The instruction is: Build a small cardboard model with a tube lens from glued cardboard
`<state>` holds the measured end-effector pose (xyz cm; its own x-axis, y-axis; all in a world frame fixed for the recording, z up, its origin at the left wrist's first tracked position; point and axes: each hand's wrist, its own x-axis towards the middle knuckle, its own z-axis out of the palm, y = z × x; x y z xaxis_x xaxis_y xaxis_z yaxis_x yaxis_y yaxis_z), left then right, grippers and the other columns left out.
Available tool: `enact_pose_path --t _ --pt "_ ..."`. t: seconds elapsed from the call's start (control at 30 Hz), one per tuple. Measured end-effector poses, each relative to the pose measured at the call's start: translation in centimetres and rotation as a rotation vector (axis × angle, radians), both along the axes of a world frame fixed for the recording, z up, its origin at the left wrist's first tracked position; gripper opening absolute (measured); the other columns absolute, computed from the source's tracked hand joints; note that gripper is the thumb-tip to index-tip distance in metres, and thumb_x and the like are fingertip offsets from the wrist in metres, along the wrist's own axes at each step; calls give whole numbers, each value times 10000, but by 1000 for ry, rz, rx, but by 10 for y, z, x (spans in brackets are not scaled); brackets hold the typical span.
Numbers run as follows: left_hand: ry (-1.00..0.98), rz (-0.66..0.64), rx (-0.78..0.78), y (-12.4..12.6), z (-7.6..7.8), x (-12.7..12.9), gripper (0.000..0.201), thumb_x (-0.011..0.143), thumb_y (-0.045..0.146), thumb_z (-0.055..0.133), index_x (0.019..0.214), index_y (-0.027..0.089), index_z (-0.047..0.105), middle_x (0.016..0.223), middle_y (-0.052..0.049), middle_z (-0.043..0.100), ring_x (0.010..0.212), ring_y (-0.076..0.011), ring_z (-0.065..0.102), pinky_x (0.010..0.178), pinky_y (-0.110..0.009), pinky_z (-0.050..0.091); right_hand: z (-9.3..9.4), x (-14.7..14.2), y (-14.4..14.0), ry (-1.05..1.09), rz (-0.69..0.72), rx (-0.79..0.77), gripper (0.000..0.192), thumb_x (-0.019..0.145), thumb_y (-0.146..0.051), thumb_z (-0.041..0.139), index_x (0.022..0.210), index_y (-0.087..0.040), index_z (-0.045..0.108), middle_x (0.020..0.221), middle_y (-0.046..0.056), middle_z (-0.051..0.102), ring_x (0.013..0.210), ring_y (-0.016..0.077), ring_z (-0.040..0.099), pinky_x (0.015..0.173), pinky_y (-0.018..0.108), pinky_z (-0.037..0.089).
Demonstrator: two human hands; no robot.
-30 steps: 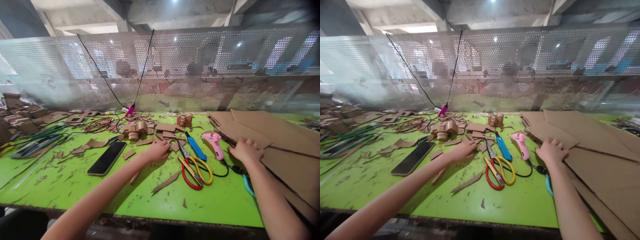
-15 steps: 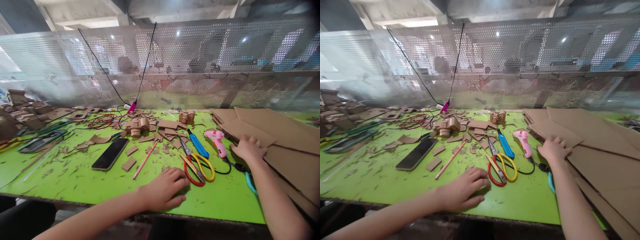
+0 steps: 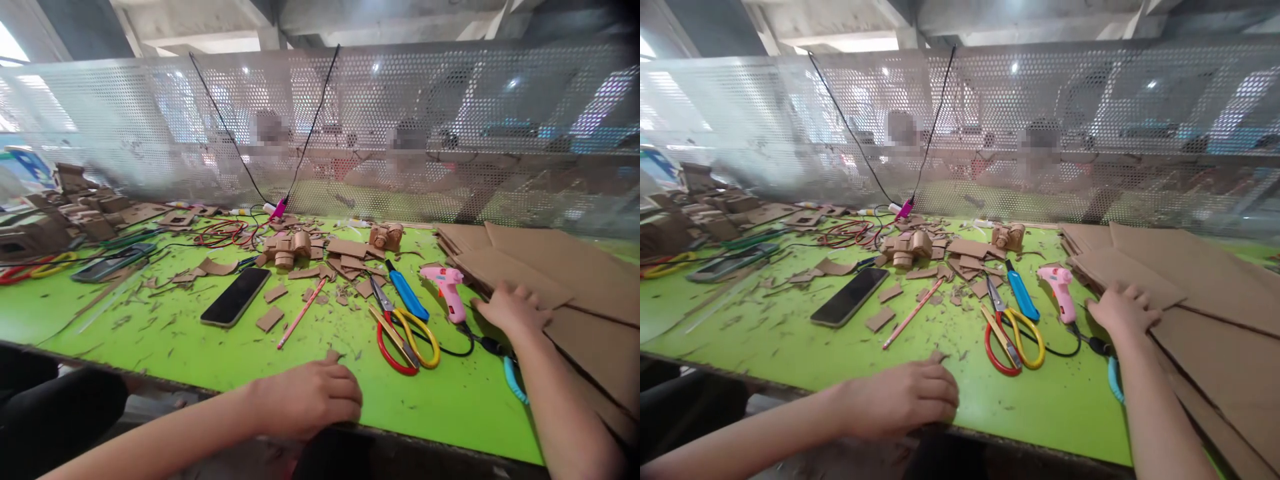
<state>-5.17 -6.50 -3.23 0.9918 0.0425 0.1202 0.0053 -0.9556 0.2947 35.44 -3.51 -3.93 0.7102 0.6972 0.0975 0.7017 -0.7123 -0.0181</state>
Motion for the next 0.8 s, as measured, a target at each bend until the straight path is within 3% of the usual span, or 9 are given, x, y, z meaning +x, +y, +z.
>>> enact_pose_path --t 0.13,0.23,0.43,0.5,0.57,0.63,0.67,0.73,0.8 --pt "108 155 7 -11 21 -50 168 835 140 437 908 226 562 864 -71 650 841 -199 583 807 -334 440 -4 1 1 -31 0 6 656 833 -505 445 1328 -78 391 1379 317 330 1253 456 325 902 604 328" --pt "234 385 65 -9 32 -78 115 860 256 460 790 221 544 722 -34 609 716 -182 576 692 -308 423 -6 2 1 -28 2 21 625 815 -506 465 1310 -130 402 1361 288 366 1238 450 357 891 603 340" --pt "316 915 331 26 14 -74 346 943 393 303 829 188 557 739 -43 618 600 -162 576 567 -257 370 13 -5 -7 -29 45 114 646 796 -523 494 1325 -162 406 1423 258 303 1318 460 278 995 633 299" --pt "319 962 333 36 4 -60 394 944 432 286 844 178 571 782 -66 634 631 -191 603 561 -267 385 23 -31 -24 -65 124 285 636 831 -506 446 1350 -141 404 1438 249 302 1319 449 302 1031 600 302" --pt "350 961 316 41 -2 -46 358 927 396 332 834 168 592 782 -91 649 677 -220 623 568 -277 402 23 -77 -49 -4 335 500 561 896 -494 305 1370 -210 405 1443 186 355 1342 397 312 1031 606 322" --pt "379 972 297 43 -3 -39 343 915 352 347 813 155 608 745 -104 653 666 -227 627 573 -282 407 11 -135 -75 211 705 414 548 916 -490 253 1376 -246 426 1444 129 402 1351 361 330 1022 601 363" --pt "398 980 277 44 -1 -38 357 919 340 330 812 152 614 750 -108 659 653 -221 626 571 -279 405 2 -164 -86 254 802 362 532 890 -525 337 1343 -282 474 1415 74 462 1328 326 386 1026 542 408" --pt "401 1018 255 43 7 -42 395 934 342 287 816 161 618 773 -104 671 645 -214 623 574 -274 393 -18 -213 -102 314 930 268 556 816 -558 496 1275 -252 563 1363 55 536 1269 299 475 1024 456 458" --pt "374 1049 218 42 19 -52 378 934 356 293 824 182 610 760 -80 671 661 -205 620 571 -256 363 -32 -247 -108 373 999 129 620 875 -500 435 1340 -94 498 1437 151 424 1324 328 396 1073 501 392"
